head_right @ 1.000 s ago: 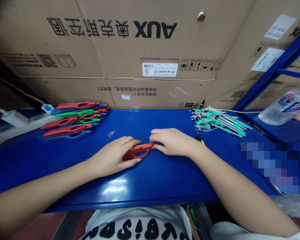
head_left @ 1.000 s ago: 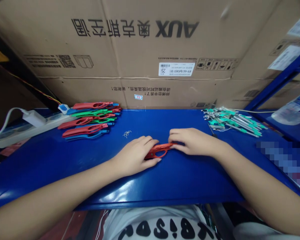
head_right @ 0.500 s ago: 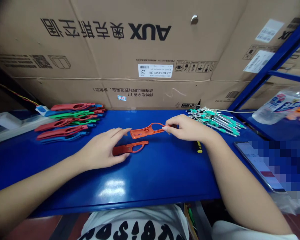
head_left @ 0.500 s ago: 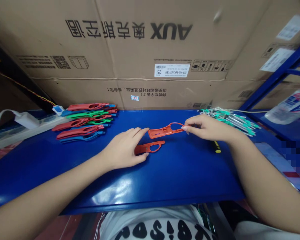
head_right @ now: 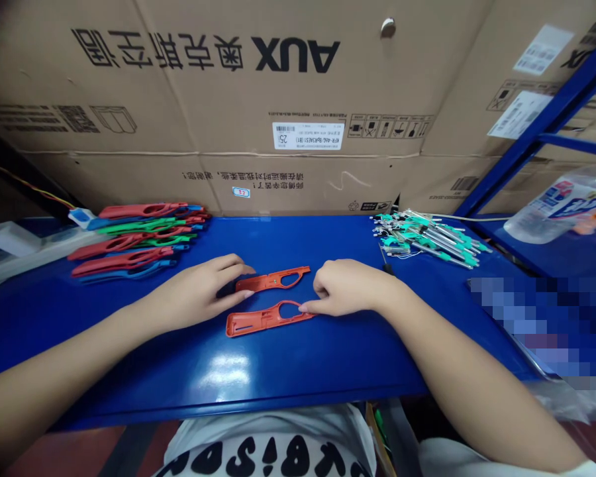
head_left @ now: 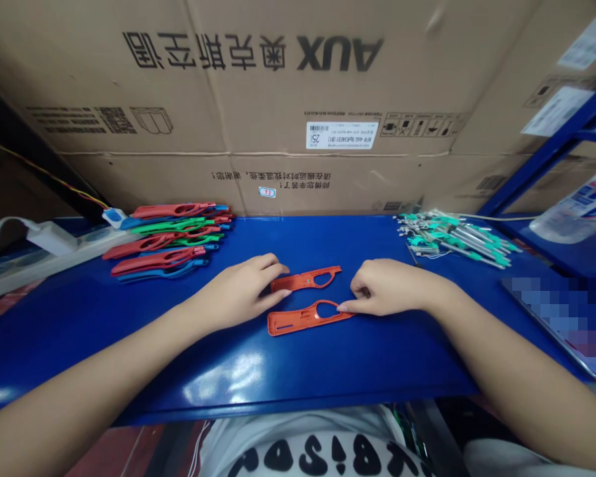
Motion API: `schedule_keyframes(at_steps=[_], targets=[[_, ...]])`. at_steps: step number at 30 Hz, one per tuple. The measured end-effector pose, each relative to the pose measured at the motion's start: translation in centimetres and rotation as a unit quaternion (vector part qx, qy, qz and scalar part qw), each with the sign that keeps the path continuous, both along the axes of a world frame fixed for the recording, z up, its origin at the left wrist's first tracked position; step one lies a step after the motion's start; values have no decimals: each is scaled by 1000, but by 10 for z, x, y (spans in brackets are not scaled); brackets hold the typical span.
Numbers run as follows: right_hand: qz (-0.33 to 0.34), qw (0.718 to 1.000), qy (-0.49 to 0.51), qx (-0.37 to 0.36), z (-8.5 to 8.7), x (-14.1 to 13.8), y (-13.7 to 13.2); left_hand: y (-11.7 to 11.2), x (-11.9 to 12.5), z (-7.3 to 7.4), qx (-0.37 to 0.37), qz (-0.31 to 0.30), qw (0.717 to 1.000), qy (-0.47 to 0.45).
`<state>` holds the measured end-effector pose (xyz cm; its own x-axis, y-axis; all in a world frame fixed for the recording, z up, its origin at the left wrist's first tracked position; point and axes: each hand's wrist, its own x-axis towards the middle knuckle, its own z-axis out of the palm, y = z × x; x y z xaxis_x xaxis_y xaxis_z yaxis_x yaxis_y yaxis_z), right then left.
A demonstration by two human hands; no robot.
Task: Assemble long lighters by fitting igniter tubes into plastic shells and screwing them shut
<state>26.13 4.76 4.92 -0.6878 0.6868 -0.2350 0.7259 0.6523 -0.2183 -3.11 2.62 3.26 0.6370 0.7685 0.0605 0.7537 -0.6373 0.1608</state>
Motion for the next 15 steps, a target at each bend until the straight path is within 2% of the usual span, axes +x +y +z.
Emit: schedule_keyframes(at_steps=[2,4,7,11,15], targets=[[6,998,38,42,2,2,1,-6,2,7,15,-19,1000,15],[27,992,102,71,2,3,2,-13,4,12,-2,-36,999,39],[57,983,159,77,-5,-1,2,-18,6,14,-40,-32,997,58],[85,984,145,52,-20,-10,1,-12,7,4,-68,-11,998,14],[89,985,144,44,-25,-13,3,-4,8,-9,-90,12,993,-71]])
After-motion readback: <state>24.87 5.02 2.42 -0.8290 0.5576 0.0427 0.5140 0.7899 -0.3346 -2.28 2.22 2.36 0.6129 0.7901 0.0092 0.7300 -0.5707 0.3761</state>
